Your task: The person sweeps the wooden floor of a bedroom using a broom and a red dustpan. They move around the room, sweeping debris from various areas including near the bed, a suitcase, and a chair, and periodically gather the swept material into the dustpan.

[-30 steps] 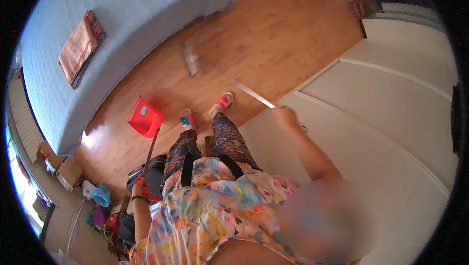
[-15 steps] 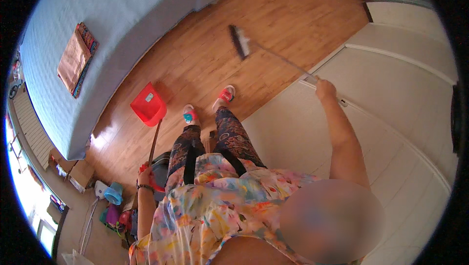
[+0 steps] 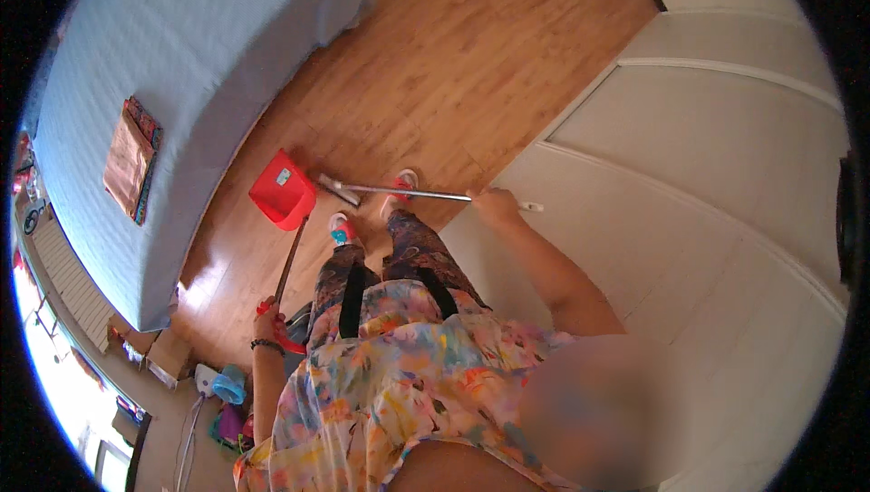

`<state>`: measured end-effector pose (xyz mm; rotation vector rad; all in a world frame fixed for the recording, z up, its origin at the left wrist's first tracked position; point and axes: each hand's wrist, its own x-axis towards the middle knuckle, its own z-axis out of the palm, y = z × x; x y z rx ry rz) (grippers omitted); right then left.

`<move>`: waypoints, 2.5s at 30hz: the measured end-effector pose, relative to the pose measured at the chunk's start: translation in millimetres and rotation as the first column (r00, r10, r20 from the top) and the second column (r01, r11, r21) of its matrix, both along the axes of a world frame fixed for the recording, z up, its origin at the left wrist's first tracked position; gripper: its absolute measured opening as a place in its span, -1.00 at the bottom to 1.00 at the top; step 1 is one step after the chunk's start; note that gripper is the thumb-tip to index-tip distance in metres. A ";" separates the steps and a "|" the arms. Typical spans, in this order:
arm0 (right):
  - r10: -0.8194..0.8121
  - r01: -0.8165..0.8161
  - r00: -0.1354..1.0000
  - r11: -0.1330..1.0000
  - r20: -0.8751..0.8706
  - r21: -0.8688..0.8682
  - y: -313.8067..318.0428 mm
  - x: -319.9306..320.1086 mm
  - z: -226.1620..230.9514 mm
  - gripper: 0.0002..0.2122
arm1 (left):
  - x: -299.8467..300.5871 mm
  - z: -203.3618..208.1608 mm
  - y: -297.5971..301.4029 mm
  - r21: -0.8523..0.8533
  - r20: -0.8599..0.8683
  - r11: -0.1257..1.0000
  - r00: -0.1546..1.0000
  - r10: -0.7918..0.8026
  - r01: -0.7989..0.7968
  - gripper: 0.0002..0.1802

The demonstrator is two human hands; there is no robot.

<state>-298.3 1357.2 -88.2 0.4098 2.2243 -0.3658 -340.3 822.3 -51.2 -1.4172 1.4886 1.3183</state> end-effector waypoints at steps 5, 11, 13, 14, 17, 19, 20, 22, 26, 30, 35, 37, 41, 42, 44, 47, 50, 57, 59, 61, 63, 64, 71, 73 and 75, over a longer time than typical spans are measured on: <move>-0.053 0.049 0.999 0.953 0.005 0.299 118.3 48.1 -111.2 -0.78 | -13.4 -1.6 11.0 0.024 -0.076 0.996 0.993 -0.088 0.090 -0.69; 0.062 -0.011 0.994 0.885 -0.094 0.466 232.6 -0.4 11.8 -0.75 | -17.8 12.9 37.1 -0.072 -0.069 0.996 0.996 -0.064 0.059 -0.73; 0.074 -0.012 0.991 0.872 -0.107 0.489 224.4 -6.7 23.4 -0.75 | -30.1 3.8 39.6 -0.077 -0.011 0.993 0.996 -0.092 0.091 -0.73; 0.080 -0.013 0.990 0.866 -0.113 0.500 218.9 -8.8 27.8 -0.75 | -33.7 0.2 38.9 -0.079 0.019 0.991 0.994 -0.107 0.108 -0.73; 0.027 0.040 0.988 0.908 -0.152 0.418 195.0 2.5 29.0 -0.75 | -38.7 -11.1 27.3 -0.088 0.036 0.986 0.990 -0.138 0.141 -0.68; -0.102 0.136 0.985 0.956 -0.141 0.262 142.2 -20.0 27.0 -0.75 | -24.8 -38.2 -6.0 -0.053 -0.034 0.992 0.993 -0.114 0.112 -0.64; -0.235 0.258 0.964 0.942 -0.127 0.216 109.5 -37.2 20.0 -0.75 | -24.3 -49.3 -14.9 -0.026 -0.071 0.994 0.992 -0.109 0.107 -0.61; -0.040 0.061 0.987 0.990 -0.157 0.128 52.1 -73.6 -1.7 -0.79 | -40.5 -50.6 -8.1 0.058 0.015 0.997 0.998 -0.058 0.057 -0.65; -0.021 0.009 0.980 0.998 -0.196 -0.058 -61.0 -177.1 -44.3 -0.80 | -91.7 -33.8 2.5 0.175 0.110 0.967 0.980 0.167 -0.185 -0.86; 0.018 -0.010 0.985 0.999 -0.172 0.050 -55.2 -240.5 -72.7 -0.79 | -150.8 -11.5 -0.4 0.232 0.151 0.946 0.969 0.194 -0.226 -0.90; -0.289 0.337 0.909 0.934 -0.301 0.120 111.4 -171.0 -79.4 -0.77 | -198.4 -2.9 -0.2 0.284 0.265 0.931 0.952 0.152 -0.227 -0.83; -0.242 0.286 0.954 0.911 -0.176 0.298 161.9 -170.9 -51.5 -0.79 | -212.4 -8.5 10.4 0.222 0.191 0.973 0.982 0.014 -0.058 -0.80; -0.397 0.562 0.785 0.780 -0.475 0.276 166.0 -163.7 -22.9 -0.83 | -240.9 -16.0 39.1 0.143 0.136 0.876 0.868 -0.478 0.460 -0.75; -0.293 0.444 0.855 0.839 -0.428 0.314 159.9 -155.9 -12.2 -0.84 | -242.2 -22.5 40.2 0.090 0.109 0.792 0.784 -0.611 0.604 -0.71; -0.132 0.220 0.953 0.920 -0.274 0.323 134.9 -150.3 28.3 -0.85 | -251.1 -15.1 53.2 0.087 0.103 0.701 0.693 -0.713 0.708 -0.68; -0.059 0.118 0.978 0.949 -0.201 0.294 101.7 -139.9 47.7 -0.85 | -266.1 -4.4 78.2 0.033 0.102 0.512 0.506 -0.856 0.859 -0.62; 0.136 -0.092 0.970 0.972 -0.200 0.216 80.5 -167.9 16.4 -0.81 | -285.5 -10.2 92.8 -0.045 0.100 0.270 0.274 -0.957 0.962 -0.64; -0.060 0.127 0.956 0.966 -0.286 0.223 194.1 -219.0 -85.0 -0.79 | -299.9 -28.9 117.6 -0.245 0.163 -0.034 0.007 -0.987 0.969 -0.75; -0.092 0.161 0.974 0.923 -0.207 0.349 287.5 -213.3 -74.6 -0.79 | -292.9 -32.5 108.5 -0.250 0.256 0.030 0.096 -0.962 0.968 -0.75; -0.077 0.150 0.981 0.878 -0.176 0.454 361.3 -211.9 -58.9 -0.78 | -292.4 -34.2 109.6 -0.225 0.187 0.122 0.166 -0.968 0.967 -0.76; -0.060 0.134 0.985 0.848 -0.159 0.513 404.8 -208.6 -46.5 -0.78 | -301.7 -24.3 134.6 -0.175 0.192 0.212 0.245 -0.950 0.961 -0.80; -0.056 0.119 0.989 0.860 -0.140 0.497 413.6 -211.0 -39.9 -0.77 | -304.5 -20.8 143.4 -0.169 0.177 0.243 0.271 -0.946 0.955 -0.82; -0.034 0.081 0.990 0.925 -0.134 0.370 393.3 -203.3 60.1 -0.72 | -345.7 44.0 323.8 -0.046 0.171 0.398 0.400 -0.901 0.916 -0.82; 0.015 0.024 0.995 0.928 -0.103 0.371 400.2 -193.2 55.3 -0.73 | -357.6 40.1 351.9 -0.007 0.119 0.403 0.401 -0.908 0.915 -0.82; 0.084 -0.050 0.994 0.923 -0.072 0.381 417.4 -185.2 11.9 -0.73 | -374.8 38.2 386.4 0.023 0.069 0.364 0.362 -0.930 0.931 -0.83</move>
